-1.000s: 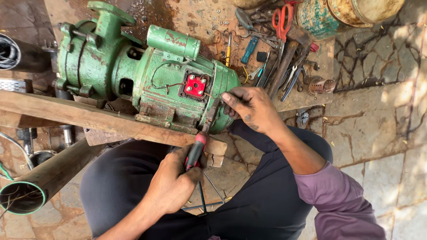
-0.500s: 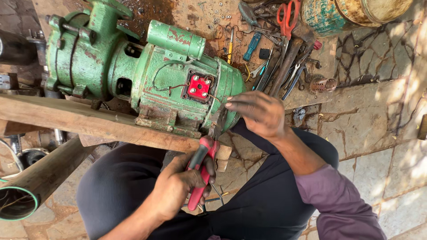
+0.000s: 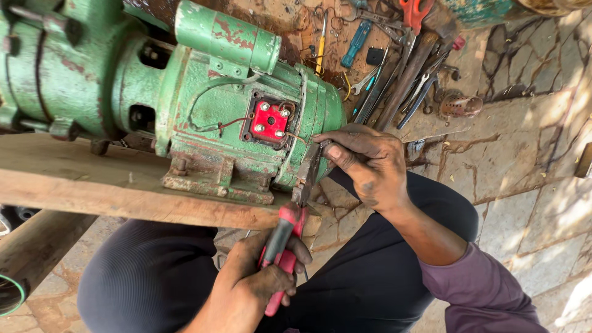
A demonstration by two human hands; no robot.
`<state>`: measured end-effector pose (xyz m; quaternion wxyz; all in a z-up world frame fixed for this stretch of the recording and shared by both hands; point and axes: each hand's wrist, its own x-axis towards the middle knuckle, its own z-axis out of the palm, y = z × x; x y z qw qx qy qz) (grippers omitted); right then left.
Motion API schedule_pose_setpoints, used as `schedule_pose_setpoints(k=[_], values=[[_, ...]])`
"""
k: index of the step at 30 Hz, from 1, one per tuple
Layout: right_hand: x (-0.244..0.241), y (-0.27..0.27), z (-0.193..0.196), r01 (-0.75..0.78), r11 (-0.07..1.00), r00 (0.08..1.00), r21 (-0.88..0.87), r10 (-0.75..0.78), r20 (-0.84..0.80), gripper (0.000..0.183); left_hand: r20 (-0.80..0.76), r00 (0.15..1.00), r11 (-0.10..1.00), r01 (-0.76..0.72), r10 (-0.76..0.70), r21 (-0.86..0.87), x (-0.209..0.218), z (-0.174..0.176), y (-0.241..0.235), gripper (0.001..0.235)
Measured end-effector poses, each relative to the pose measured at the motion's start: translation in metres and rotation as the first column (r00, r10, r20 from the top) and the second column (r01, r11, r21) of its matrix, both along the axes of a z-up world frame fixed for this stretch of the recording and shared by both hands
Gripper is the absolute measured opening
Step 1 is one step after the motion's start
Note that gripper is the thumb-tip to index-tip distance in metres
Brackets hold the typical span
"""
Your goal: The person repairs a water pump motor by stripping wires with pliers and reconnecting them to a terminal block using a screwdriver.
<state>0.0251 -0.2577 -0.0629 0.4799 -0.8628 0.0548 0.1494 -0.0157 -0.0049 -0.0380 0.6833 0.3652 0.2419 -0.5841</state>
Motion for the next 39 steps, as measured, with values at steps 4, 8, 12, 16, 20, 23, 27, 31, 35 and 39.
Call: schedule_pose_setpoints(k=[4, 8, 12, 16, 20, 23, 27, 31, 35, 39], values=[[0.002, 0.0, -0.001, 0.072, 0.994, 0.992, 0.084, -0.063, -0.112, 0.024, -0.096, 0.993, 0.99, -0.081, 0.07, -0.118, -0.004, -0.007, -0.002, 0.037], [0.002, 0.002, 0.006, 0.043, 0.999, 0.995, -0.019, -0.045, -0.085, 0.027, -0.058, 0.998, 0.997, -0.021, 0.017, -0.077, -0.006, -0.011, 0.0, 0.041], [0.0, 0.007, 0.002, -0.013, 0.997, 0.994, -0.072, 0.021, 0.104, 0.019, -0.023, 0.999, 1.0, 0.022, -0.022, -0.02, -0.01, -0.011, -0.003, 0.049], [0.0, 0.006, -0.007, 0.123, 0.992, 0.991, 0.03, -0.122, -0.051, 0.019, 0.066, 0.998, 0.997, 0.008, -0.003, -0.076, -0.013, -0.017, -0.001, 0.048], [0.0, 0.004, -0.015, 0.247, 0.955, 0.959, 0.166, -0.216, -0.184, 0.025, -0.002, 0.999, 0.996, -0.046, 0.046, -0.079, -0.017, -0.018, -0.001, 0.052], [0.0, 0.005, -0.015, 0.322, 0.92, 0.931, 0.224, -0.265, -0.253, 0.026, -0.063, 0.997, 0.997, -0.051, 0.047, -0.06, -0.017, -0.016, 0.0, 0.055], [-0.003, 0.007, -0.013, 0.246, 0.958, 0.962, 0.151, -0.221, -0.162, 0.024, -0.088, 0.994, 0.989, -0.078, 0.067, -0.124, -0.019, -0.021, 0.003, 0.065], [-0.005, 0.001, -0.008, 0.175, 0.972, 0.978, 0.154, -0.153, -0.142, 0.022, -0.074, 0.992, 0.975, -0.118, 0.106, -0.187, -0.025, -0.027, 0.005, 0.074], [-0.006, -0.002, -0.007, 0.213, 0.952, 0.968, 0.218, -0.177, -0.176, 0.022, -0.112, 0.99, 0.985, -0.098, 0.082, -0.145, -0.026, -0.024, 0.007, 0.074], [-0.006, -0.007, -0.008, 0.204, 0.931, 0.969, 0.303, -0.148, -0.199, 0.025, -0.054, 0.995, 0.984, -0.097, 0.089, -0.15, -0.028, -0.026, 0.008, 0.074]])
